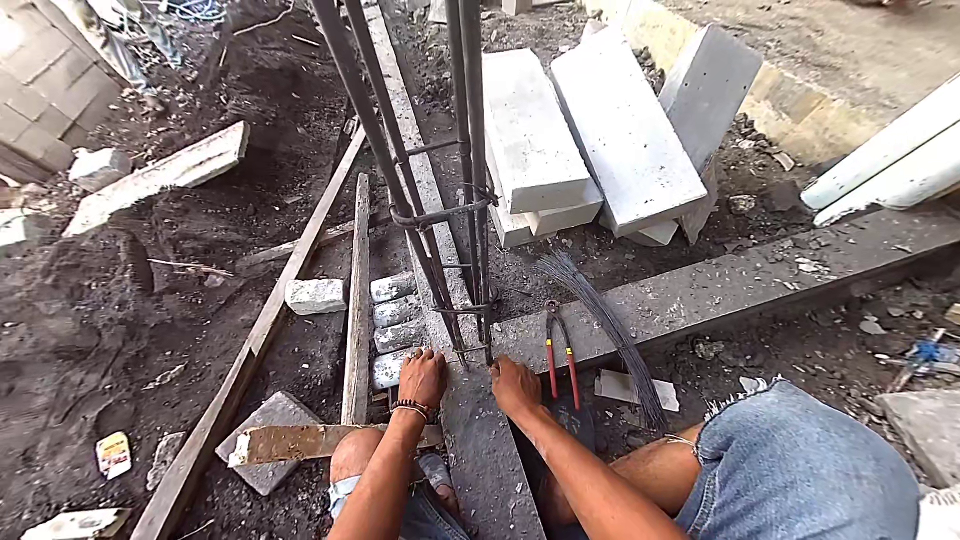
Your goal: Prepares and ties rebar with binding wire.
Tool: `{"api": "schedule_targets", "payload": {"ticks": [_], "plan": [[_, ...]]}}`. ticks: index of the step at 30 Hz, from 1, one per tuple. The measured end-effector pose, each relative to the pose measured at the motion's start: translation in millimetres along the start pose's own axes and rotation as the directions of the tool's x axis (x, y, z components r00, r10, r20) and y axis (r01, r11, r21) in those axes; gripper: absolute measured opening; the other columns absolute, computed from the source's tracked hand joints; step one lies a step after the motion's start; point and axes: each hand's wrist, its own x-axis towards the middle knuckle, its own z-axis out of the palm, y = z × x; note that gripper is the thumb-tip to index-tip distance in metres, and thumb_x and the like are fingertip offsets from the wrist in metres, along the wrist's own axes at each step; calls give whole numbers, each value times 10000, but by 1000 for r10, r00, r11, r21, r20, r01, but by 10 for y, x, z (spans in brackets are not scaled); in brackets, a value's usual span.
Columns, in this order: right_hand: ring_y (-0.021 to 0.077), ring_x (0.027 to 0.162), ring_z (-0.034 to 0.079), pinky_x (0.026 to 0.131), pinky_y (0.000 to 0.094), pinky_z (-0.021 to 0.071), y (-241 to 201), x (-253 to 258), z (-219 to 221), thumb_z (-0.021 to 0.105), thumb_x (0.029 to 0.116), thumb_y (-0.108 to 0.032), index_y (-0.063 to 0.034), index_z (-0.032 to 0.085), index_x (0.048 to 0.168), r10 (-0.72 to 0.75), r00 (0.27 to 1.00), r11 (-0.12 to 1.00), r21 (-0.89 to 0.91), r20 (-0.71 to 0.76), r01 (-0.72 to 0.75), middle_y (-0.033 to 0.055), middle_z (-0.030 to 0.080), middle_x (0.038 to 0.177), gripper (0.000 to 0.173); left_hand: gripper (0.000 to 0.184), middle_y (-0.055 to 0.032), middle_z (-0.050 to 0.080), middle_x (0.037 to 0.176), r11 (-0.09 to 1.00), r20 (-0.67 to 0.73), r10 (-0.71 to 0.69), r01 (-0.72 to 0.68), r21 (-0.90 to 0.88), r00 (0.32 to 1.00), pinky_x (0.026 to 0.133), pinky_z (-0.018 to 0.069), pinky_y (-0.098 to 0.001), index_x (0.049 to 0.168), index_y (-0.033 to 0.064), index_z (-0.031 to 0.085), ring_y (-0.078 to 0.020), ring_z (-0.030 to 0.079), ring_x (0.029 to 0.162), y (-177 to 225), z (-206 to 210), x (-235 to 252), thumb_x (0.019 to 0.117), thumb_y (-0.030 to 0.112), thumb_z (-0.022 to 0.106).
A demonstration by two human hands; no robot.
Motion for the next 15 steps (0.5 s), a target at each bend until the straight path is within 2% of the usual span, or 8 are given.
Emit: {"api": "schedule_targets", "payload": {"ticks": [4,7,10,13,15], "plan": [[307,1121,688,918,520,540,-23,-21,46,407,1072,-304,-157,653,1257,-8,1000,1000,-15,6,8,123,726,1153,341,349,-142,707,1112,996,97,-34,41,-80,995,1000,492,-501,1044,44,709,-314,650,1147,165,-54,-98,1045,266,439],[321,1114,690,912,534,542,-38,-67,103,429,1059,-282,-159,654,1264,-35,999,999,-19,26,35,134,727,1142,329,376,-166,697,1171,963,246,-154,201,-179,957,1005,499,-525,1096,44,697,-321,643,1192,367,-166,-152,1055,279,405],[352,1089,696,897,554,546,-37,-172,223,444,1056,-275,-139,644,1287,-86,996,996,-8,21,87,160,729,1118,334,390,-184,701,1169,854,331,-241,361,-375,912,999,488,-562,1106,39,712,-335,652,1167,395,-93,-113,1064,299,424],[358,1044,709,883,554,551,-87,-339,400,441,1058,-261,-104,686,1221,-123,992,991,51,-22,124,174,736,1059,334,338,-145,713,1000,689,324,-275,421,-590,905,889,513,-524,994,44,726,-286,679,973,387,102,-84,1035,272,481],[329,1018,722,876,538,560,-125,-425,517,430,1064,-277,-122,716,1194,-112,993,986,120,-49,117,149,749,1032,350,296,-110,696,894,591,316,-294,431,-682,902,806,525,-489,935,55,719,-246,668,851,415,167,-94,1019,250,513]]}}
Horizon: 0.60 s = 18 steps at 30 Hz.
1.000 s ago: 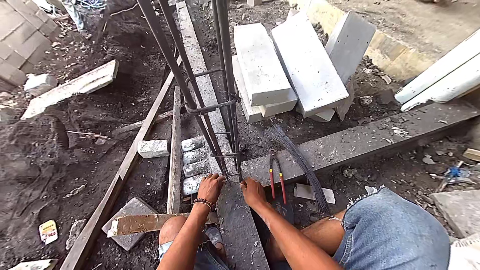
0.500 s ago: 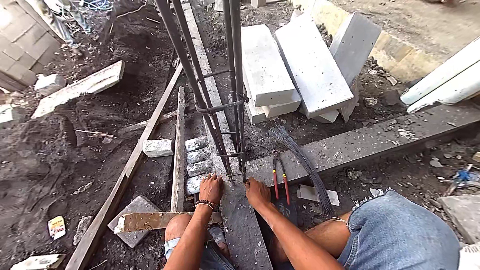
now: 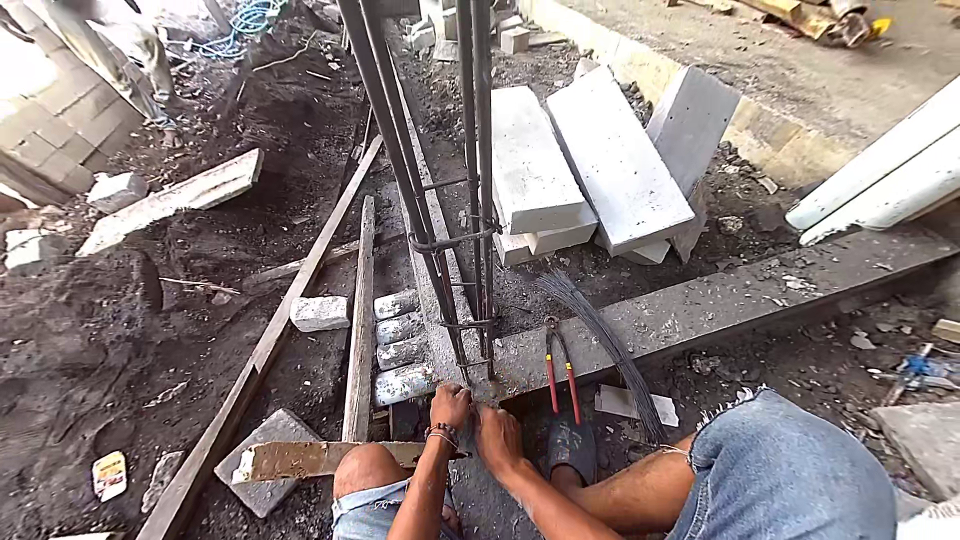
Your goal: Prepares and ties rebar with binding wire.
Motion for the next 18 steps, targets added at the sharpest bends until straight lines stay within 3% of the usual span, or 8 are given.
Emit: {"api": "schedule_targets", "payload": {"ticks": [3,5,9,12,15,16,18], "plan": [[296,992,724,875,531,559,20,-31,98,467,1052,-294,-128,738,1128,26,1000,987,159,-3,-25,121,754,1009,327,290,-105,690,899,993,2,-11,11,-119,1000,827,513,-468,956,42,715,-228,654,856,-14,33,-37,1045,257,543],[276,991,721,888,520,553,50,-10,144,498,1038,-288,-133,745,1146,16,1000,967,253,9,-18,107,755,1023,311,291,-94,687,887,987,-11,-6,5,-161,1000,823,516,-446,961,44,716,-213,651,842,-40,50,-36,1052,266,552],[201,1135,694,1028,475,523,189,2,284,568,1018,-396,-204,632,1421,-72,995,918,394,75,37,50,741,1213,451,287,-91,694,921,992,2,-9,9,-125,1000,846,514,-450,992,60,722,-210,653,871,-60,61,-53,1045,299,574],[215,1192,666,1065,482,499,271,29,262,627,989,-435,-202,543,1505,-131,978,894,446,161,46,79,696,1308,573,287,-101,722,970,998,13,-45,46,-44,999,869,529,-480,1032,85,743,-232,680,901,-55,28,-36,1023,339,608],[237,1152,681,1000,500,530,342,78,83,679,958,-461,-225,541,1511,-186,943,901,431,276,51,92,675,1346,618,281,-84,722,945,995,37,-89,90,-36,995,793,543,-447,1069,106,750,-205,670,799,-35,-24,-40,1009,355,635],[244,1150,681,993,510,531,377,114,1,669,969,-438,-221,571,1487,-198,928,911,409,316,55,92,668,1359,570,274,-62,711,894,994,45,-95,98,-56,994,714,538,-405,1070,113,751,-171,641,710,-47,-30,-38,1004,357,646],[244,1055,705,922,512,556,396,183,-162,615,991,-346,-195,701,1327,-132,934,942,335,332,15,82,719,1238,378,255,-22,695,793,984,61,-110,117,-132,992,543,495,-311,1070,114,749,-109,570,547,-73,-41,-40,1002,344,663]]}}
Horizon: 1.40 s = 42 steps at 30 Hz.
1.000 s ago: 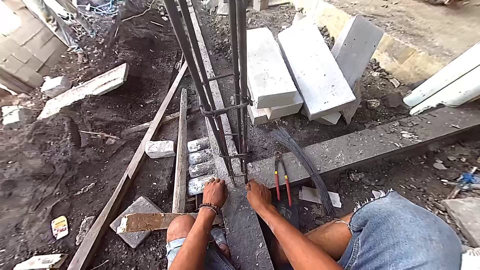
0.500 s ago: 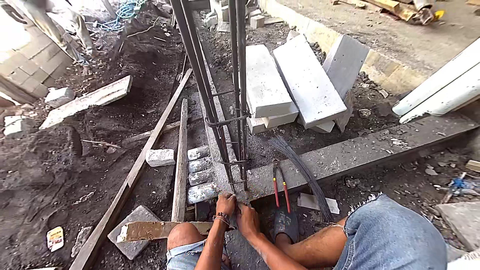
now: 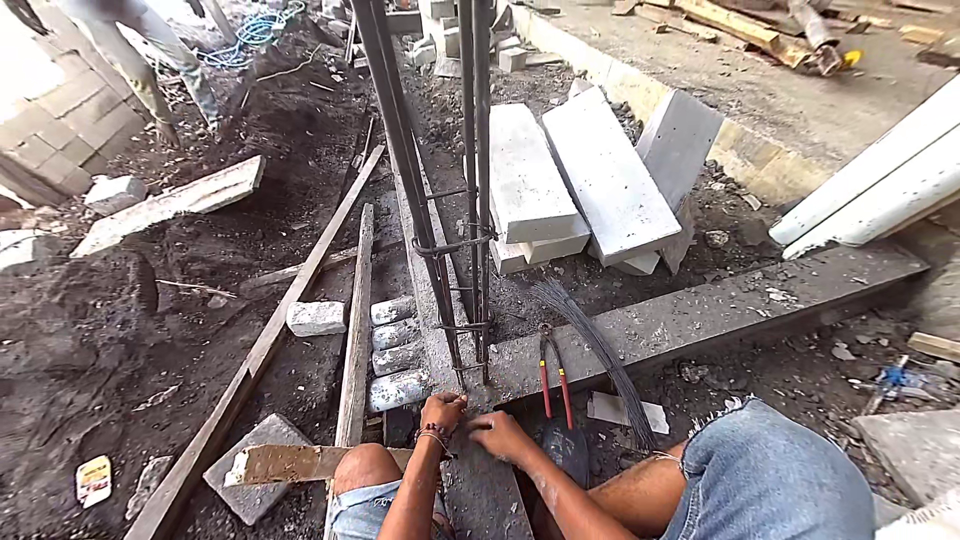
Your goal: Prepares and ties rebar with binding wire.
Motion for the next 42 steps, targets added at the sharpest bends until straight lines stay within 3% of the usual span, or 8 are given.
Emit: {"api": "schedule_targets", "payload": {"ticks": [5,11,16,25,29,34,38,42], "plan": [[259,1130,682,975,539,526,-247,14,-152,554,992,-474,-160,697,1241,71,985,979,-176,-155,-99,81,727,1177,425,266,-37,703,724,987,16,-90,91,-131,996,430,512,-300,1091,92,738,-129,586,449,126,1,-105,993,336,696],[297,1130,677,933,549,526,-452,23,-157,423,1073,-345,-120,691,1170,12,987,918,-389,-161,-75,123,721,1152,364,301,-55,706,713,974,45,-115,122,-189,992,424,531,-316,1044,60,723,-158,621,460,167,-39,-115,999,356,687],[338,1158,666,932,566,529,-423,28,-212,418,1078,-287,-98,661,1237,0,986,844,-528,-169,-90,160,698,1216,346,270,-66,671,720,967,68,-125,137,-216,990,416,457,-270,1096,28,617,-124,537,437,126,-22,-47,1042,293,614],[380,1081,684,869,552,552,-358,77,-62,380,1093,-262,-58,569,1324,-115,982,752,-659,-148,-11,196,652,1268,361,220,12,536,628,993,52,-88,91,-68,995,476,397,-288,943,96,716,-103,435,468,25,22,100,1004,295,643],[385,1105,667,874,532,560,-388,86,-82,413,1047,-92,-62,572,1357,-202,971,713,-699,-131,54,198,630,1288,349,199,14,482,568,965,98,-121,140,-224,988,391,338,-240,924,67,675,-88,383,397,119,-16,2,1024,222,601],[294,1158,660,977,499,531,-349,179,-147,428,1069,-256,-153,682,1296,-195,962,840,-539,-191,63,113,675,1267,355,175,-45,595,645,880,114,-24,76,-469,993,394,412,-245,1120,-14,629,-99,475,421,65,94,33,1063,121,533],[238,1133,672,973,466,531,-344,194,-160,457,1050,-240,-171,728,1224,-205,947,879,-472,-248,66,66,700,1229,329,184,-76,621,698,758,-45,112,-115,-642,993,415,432,-247,1106,-40,626,-112,498,451,-124,346,39,1077,103,514],[254,1094,688,937,468,545,-341,114,-153,440,1056,-240,-157,706,1227,-223,928,862,-506,-300,44,70,711,1202,327,167,-111,625,738,647,7,110,-66,-760,994,434,491,-277,1095,-43,587,-148,547,478,-60,359,-65,1083,95,493]]}}
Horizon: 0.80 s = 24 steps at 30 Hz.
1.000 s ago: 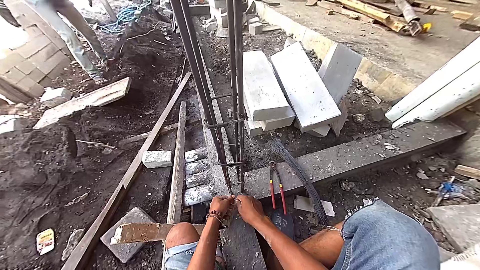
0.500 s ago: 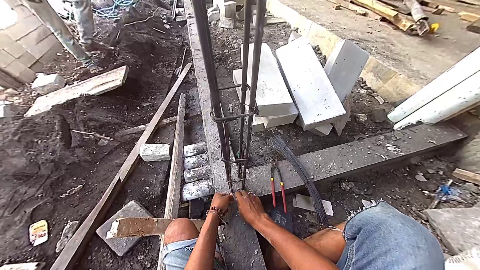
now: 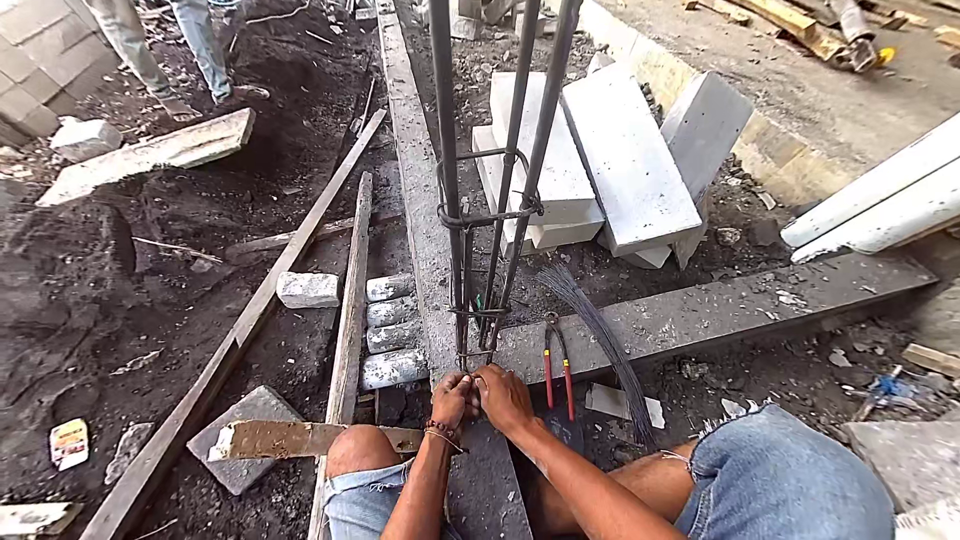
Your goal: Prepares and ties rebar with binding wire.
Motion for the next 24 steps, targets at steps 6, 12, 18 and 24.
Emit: {"api": "schedule_targets", "payload": {"ticks": [6,12,18,24], "plan": [[326,1119,674,915,500,551,-37,-117,-61,408,1072,-198,-135,648,1307,-64,997,986,-154,38,69,114,698,1222,342,185,12,414,562,997,-103,-38,45,66,994,378,264,-210,980,16,620,-72,323,405,151,46,-126,1069,93,477],[342,1066,685,882,493,563,66,-75,26,445,1016,-82,-208,609,1418,-160,987,953,-261,-7,153,132,693,1215,452,268,15,457,590,951,-147,87,-38,308,985,436,318,-237,918,26,680,-84,369,447,89,18,-11,1069,117,476],[397,1118,654,958,539,520,120,47,-74,447,1021,-20,-81,596,1393,-225,970,906,-345,96,245,207,667,1217,405,353,-35,681,806,754,-147,219,-71,653,965,759,489,-459,891,105,745,-187,627,765,136,-17,-32,1050,366,568],[344,1015,703,883,487,566,287,9,-9,480,993,-14,-157,603,1414,-419,907,849,-374,-48,372,159,719,1071,461,349,-18,648,746,750,-183,199,-30,660,963,719,471,-442,825,108,725,-172,601,716,208,-15,-30,1042,344,587]]}}
